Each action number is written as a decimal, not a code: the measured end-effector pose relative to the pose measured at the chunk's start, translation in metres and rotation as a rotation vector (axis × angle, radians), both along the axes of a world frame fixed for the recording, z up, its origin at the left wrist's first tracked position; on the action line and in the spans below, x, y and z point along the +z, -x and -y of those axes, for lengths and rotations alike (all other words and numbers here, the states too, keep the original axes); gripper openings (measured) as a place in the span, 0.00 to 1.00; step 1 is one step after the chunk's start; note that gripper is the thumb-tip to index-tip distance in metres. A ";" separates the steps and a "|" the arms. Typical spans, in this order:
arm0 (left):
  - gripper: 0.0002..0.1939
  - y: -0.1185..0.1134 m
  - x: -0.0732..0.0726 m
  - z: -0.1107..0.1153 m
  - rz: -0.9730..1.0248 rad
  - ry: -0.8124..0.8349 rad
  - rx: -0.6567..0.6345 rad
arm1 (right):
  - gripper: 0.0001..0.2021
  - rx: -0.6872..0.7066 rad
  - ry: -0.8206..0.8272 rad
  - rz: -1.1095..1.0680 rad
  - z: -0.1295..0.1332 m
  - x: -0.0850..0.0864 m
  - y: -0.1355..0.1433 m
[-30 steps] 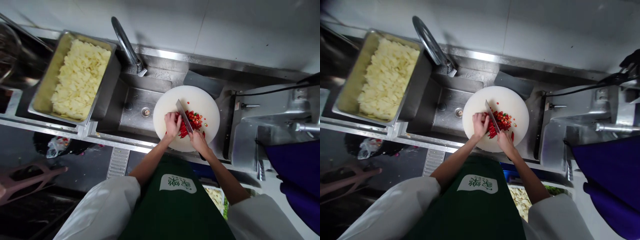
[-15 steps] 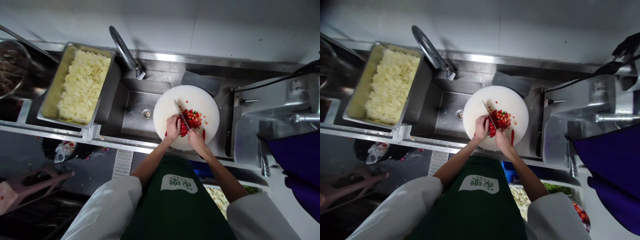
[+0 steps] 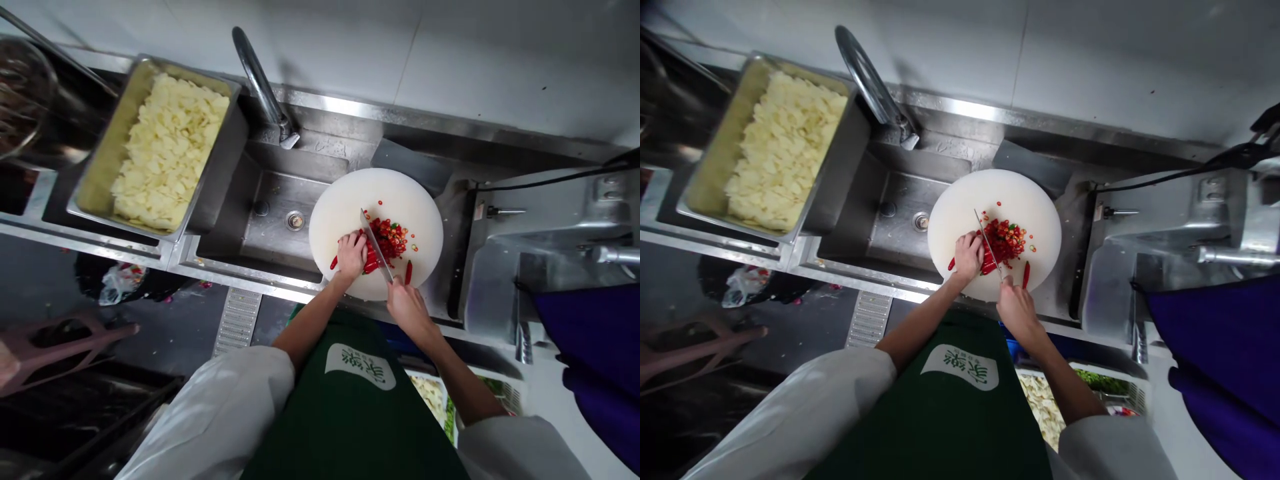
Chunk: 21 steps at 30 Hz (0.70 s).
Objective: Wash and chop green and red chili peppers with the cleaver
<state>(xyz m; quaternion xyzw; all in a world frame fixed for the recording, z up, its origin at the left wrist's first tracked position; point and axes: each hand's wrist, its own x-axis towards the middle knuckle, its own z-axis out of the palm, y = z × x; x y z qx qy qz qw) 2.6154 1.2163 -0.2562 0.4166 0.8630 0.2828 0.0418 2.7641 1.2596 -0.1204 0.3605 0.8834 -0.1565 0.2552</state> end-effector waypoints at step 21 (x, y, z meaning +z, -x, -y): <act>0.15 0.007 -0.003 -0.005 0.076 -0.068 0.055 | 0.17 -0.012 0.003 -0.019 -0.011 -0.040 0.040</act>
